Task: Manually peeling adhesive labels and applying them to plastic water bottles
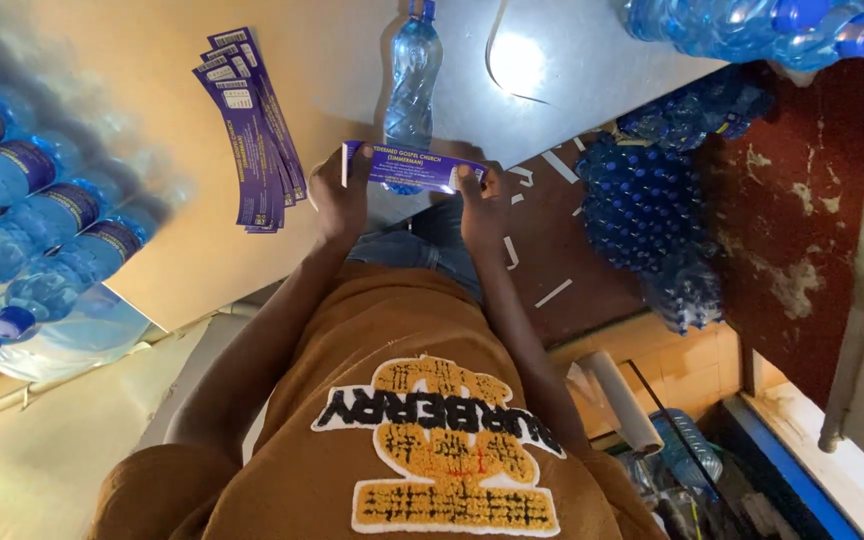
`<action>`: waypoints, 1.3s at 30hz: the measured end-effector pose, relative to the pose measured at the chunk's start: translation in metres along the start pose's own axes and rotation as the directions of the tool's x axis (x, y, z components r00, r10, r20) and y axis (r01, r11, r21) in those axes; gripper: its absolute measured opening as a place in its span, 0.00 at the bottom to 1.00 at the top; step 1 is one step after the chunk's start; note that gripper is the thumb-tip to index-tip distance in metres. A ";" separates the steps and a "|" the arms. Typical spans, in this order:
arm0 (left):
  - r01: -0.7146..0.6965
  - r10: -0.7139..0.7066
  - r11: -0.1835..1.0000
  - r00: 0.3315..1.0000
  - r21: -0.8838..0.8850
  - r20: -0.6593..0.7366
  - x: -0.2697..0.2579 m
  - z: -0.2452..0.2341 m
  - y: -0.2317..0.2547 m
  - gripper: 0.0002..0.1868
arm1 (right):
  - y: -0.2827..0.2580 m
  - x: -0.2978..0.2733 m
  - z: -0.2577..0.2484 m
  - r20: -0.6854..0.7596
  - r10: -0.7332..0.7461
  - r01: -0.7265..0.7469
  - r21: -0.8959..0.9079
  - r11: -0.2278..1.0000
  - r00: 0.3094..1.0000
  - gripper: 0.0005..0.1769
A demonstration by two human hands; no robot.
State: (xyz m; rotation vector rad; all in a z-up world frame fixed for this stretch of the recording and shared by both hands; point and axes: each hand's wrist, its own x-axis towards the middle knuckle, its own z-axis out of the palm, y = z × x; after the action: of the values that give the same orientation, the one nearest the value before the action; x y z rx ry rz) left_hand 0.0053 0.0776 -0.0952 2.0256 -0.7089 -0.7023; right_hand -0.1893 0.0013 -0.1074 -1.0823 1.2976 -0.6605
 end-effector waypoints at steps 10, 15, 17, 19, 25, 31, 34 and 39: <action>0.347 -0.360 0.915 0.933 -0.205 -0.026 0.004 0.000 0.027 0.24 | 0.021 0.009 0.023 -0.082 0.265 -0.255 0.117 0.960 0.961 0.30; 0.383 -0.387 0.909 0.922 -0.165 0.011 0.004 0.001 0.010 0.24 | 0.037 0.008 0.021 -0.081 0.246 -0.225 0.213 0.951 0.966 0.26; 0.390 -0.392 0.908 0.920 -0.153 0.019 0.006 0.000 0.014 0.24 | 0.047 0.010 0.022 -0.101 0.232 -0.192 0.304 0.933 0.968 0.26; 0.405 -0.408 0.899 0.913 -0.168 0.017 0.005 0.003 0.008 0.24 | 0.042 0.009 0.023 -0.103 0.230 -0.188 0.311 0.932 0.968 0.24; 0.400 -0.404 0.891 0.914 -0.215 0.025 0.007 0.005 0.013 0.22 | 0.036 0.008 0.023 -0.090 0.215 -0.179 0.304 0.936 0.972 0.22; 0.381 -0.388 0.888 0.921 -0.257 0.025 0.007 0.002 0.014 0.22 | 0.052 0.011 0.020 -0.092 0.242 -0.210 0.270 0.940 0.966 0.23; 0.366 -0.375 0.897 0.927 -0.249 0.013 0.008 0.002 0.015 0.22 | 0.055 0.012 0.021 -0.100 0.241 -0.211 0.250 0.945 0.965 0.24; 0.420 -0.429 0.887 0.903 -0.191 -0.007 0.015 0.006 0.022 0.22 | 0.052 0.018 0.030 -0.103 0.167 -0.141 0.222 0.965 0.981 0.16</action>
State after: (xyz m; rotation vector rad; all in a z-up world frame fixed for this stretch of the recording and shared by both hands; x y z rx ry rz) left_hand 0.0059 0.0534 -0.0823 2.0317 -0.1537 -0.9282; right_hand -0.1656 0.0142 -0.1642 -0.7670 1.3653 -0.7387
